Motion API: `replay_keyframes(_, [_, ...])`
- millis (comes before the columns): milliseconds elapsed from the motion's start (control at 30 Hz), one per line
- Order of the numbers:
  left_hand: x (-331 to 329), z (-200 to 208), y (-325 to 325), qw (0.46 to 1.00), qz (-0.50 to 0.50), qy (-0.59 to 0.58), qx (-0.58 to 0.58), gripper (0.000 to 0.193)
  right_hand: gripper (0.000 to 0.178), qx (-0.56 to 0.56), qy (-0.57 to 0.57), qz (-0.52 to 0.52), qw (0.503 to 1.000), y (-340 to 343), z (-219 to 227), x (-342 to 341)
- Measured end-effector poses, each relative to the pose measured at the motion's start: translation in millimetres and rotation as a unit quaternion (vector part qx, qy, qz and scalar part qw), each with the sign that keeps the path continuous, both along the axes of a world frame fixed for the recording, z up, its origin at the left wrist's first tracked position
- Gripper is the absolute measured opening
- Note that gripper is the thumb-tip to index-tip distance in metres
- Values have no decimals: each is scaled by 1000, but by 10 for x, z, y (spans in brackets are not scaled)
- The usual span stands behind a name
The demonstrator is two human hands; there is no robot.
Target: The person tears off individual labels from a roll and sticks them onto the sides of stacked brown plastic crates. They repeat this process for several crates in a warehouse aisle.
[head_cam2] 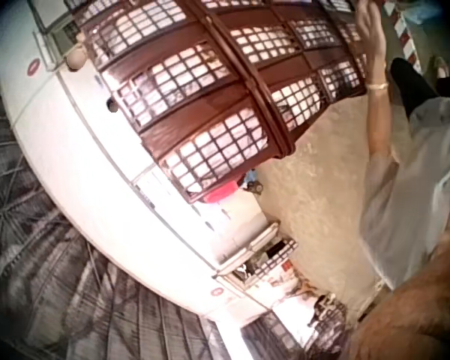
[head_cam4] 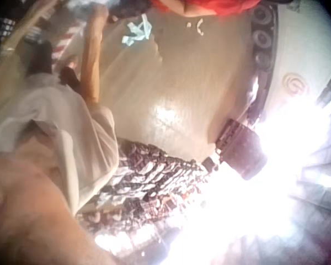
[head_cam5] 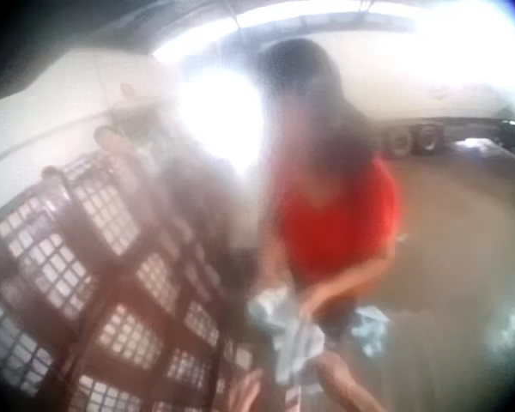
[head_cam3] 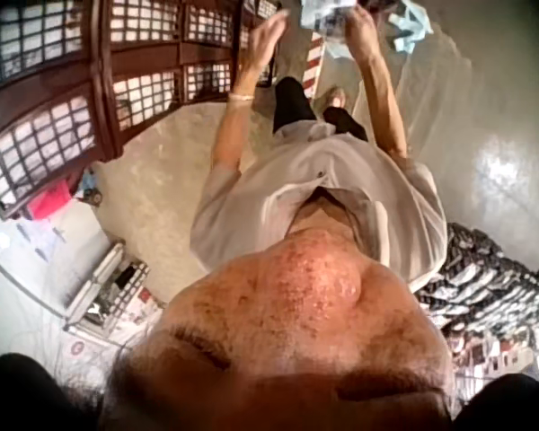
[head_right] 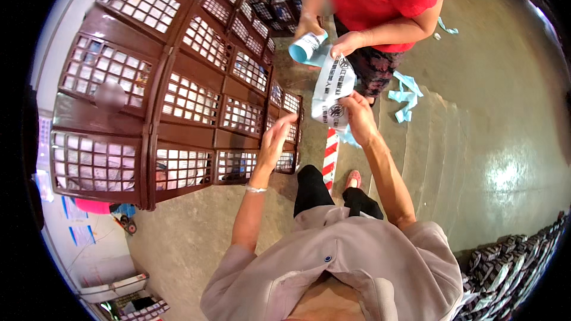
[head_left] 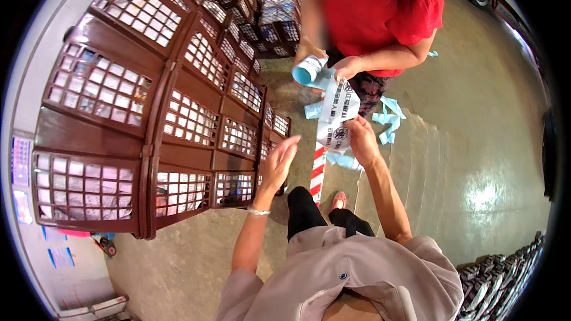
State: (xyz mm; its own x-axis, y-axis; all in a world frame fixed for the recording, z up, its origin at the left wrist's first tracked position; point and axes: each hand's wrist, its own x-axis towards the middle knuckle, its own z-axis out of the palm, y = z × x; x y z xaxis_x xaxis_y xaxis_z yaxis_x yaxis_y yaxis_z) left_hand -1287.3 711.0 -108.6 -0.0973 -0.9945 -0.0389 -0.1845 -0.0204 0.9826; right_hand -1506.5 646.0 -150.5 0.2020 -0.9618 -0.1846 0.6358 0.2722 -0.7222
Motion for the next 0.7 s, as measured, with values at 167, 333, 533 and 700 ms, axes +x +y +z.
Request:
replay_keyframes(167, [-587, -30, -352, 985, -35, 158, 57, 39, 25, 82, -3, 26, 996, 399, 81, 103])
replay_keyframes(333, [-659, -173, -395, 981, 12, 164, 99, 26, 28, 127, 14, 48, 991, 618, -55, 108])
replay_keyframes(533, [-449, -98, -197, 994, 3, 65, 86, 21, 54, 136, -95, 99, 981, 436, -36, 55])
replay_keyframes(700, [-639, 123, -74, 875, 33, -426, -230, 20, 69, 106, 97, -11, 990, 205, -74, 134])
